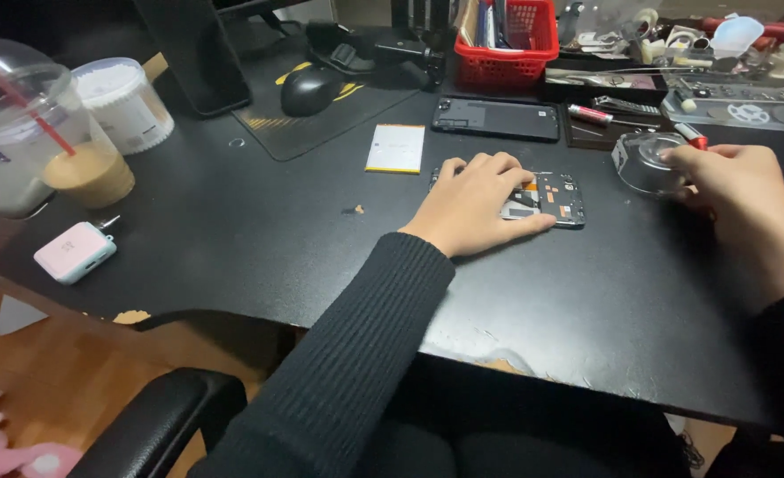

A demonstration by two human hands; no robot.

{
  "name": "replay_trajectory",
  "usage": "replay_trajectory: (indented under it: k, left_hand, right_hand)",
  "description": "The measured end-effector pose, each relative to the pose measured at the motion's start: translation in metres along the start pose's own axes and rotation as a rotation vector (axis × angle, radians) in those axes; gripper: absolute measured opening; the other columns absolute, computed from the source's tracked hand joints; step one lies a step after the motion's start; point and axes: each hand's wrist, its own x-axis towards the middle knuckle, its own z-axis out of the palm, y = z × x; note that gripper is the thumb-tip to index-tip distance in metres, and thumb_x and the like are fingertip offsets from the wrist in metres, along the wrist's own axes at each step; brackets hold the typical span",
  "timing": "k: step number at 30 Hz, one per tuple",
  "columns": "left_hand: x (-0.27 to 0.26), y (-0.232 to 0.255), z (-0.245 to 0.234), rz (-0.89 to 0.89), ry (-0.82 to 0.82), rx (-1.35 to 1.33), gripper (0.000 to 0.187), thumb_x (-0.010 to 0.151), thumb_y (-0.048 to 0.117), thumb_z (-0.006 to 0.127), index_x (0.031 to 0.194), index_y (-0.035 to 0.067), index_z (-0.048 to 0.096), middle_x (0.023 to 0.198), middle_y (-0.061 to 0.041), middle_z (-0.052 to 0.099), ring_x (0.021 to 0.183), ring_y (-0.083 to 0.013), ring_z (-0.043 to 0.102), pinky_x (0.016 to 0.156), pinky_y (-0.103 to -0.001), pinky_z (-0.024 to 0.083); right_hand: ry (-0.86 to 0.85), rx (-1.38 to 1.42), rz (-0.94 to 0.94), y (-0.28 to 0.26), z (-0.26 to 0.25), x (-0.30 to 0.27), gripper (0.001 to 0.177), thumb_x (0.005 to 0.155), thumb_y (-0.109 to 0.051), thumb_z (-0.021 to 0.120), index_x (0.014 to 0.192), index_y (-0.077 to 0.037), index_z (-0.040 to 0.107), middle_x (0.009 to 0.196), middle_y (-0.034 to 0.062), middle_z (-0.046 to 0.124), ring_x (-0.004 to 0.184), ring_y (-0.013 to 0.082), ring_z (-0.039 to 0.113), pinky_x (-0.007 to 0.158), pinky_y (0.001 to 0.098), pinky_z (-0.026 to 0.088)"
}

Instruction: The person is disassembling a smartphone, specifically removing the back casing and internal components using a small screwdriver.

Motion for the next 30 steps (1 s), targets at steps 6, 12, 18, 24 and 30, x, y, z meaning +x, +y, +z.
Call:
replay_trajectory:
  k: [6, 12, 18, 24, 30]
  left_hand:
    - [0.001, 0.000, 0.001, 0.007, 0.007, 0.008, 0.070, 0.089, 0.068, 0.046, 0.129, 0.015, 0.066, 0.129, -0.003, 0.063, 0.119, -0.0227, 0.057, 0.102, -0.053, 0.035]
    - [0.005, 0.003, 0.005, 0.031, 0.021, 0.034, 0.068, 0.089, 0.068, 0.047, 0.127, 0.016, 0.068, 0.128, -0.004, 0.063, 0.119, -0.0249, 0.058, 0.099, -0.057, 0.038]
    - [0.007, 0.005, 0.003, 0.070, 0.035, -0.030, 0.063, 0.089, 0.065, 0.049, 0.124, 0.017, 0.070, 0.130, -0.004, 0.066, 0.122, -0.0237, 0.058, 0.102, -0.055, 0.036]
    - [0.005, -0.001, 0.006, 0.101, 0.049, 0.003, 0.059, 0.091, 0.065, 0.051, 0.131, 0.024, 0.065, 0.133, -0.004, 0.066, 0.124, -0.0250, 0.060, 0.100, -0.054, 0.038]
    - [0.002, -0.001, 0.002, 0.067, 0.048, -0.010, 0.061, 0.091, 0.064, 0.052, 0.135, 0.023, 0.062, 0.135, -0.003, 0.065, 0.124, -0.0236, 0.059, 0.104, -0.054, 0.036]
  right_hand:
    - [0.006, 0.058, 0.077, -0.008, -0.002, -0.001, 0.043, 0.094, -0.047, 0.082, 0.080, -0.023, 0.049, 0.071, -0.0047, 0.050, 0.056, 0.0053, 0.043, 0.048, 0.0254, 0.022]
    - [0.173, 0.680, -0.251, 0.042, -0.017, 0.079, 0.026, 0.108, -0.046, 0.049, 0.122, -0.028, 0.061, 0.097, -0.0140, 0.049, 0.063, -0.0049, 0.052, 0.048, 0.0092, 0.031]
    - [-0.160, 1.199, -0.275, -0.045, 0.046, -0.020, 0.044, 0.104, 0.010, 0.058, 0.125, -0.028, 0.051, 0.097, 0.0054, 0.070, 0.080, 0.0191, 0.062, 0.079, 0.0367, 0.051]
    - [-0.121, 0.641, -0.559, -0.026, 0.070, -0.015, 0.088, 0.131, -0.028, 0.045, 0.162, -0.032, -0.037, 0.128, -0.0051, 0.078, 0.078, -0.0027, 0.089, 0.078, 0.0192, 0.084]
    - [-0.089, 0.555, -0.655, -0.025, 0.067, -0.018, 0.093, 0.138, -0.035, 0.047, 0.159, -0.032, -0.043, 0.136, -0.0107, 0.085, 0.086, -0.0062, 0.095, 0.085, 0.0139, 0.089]
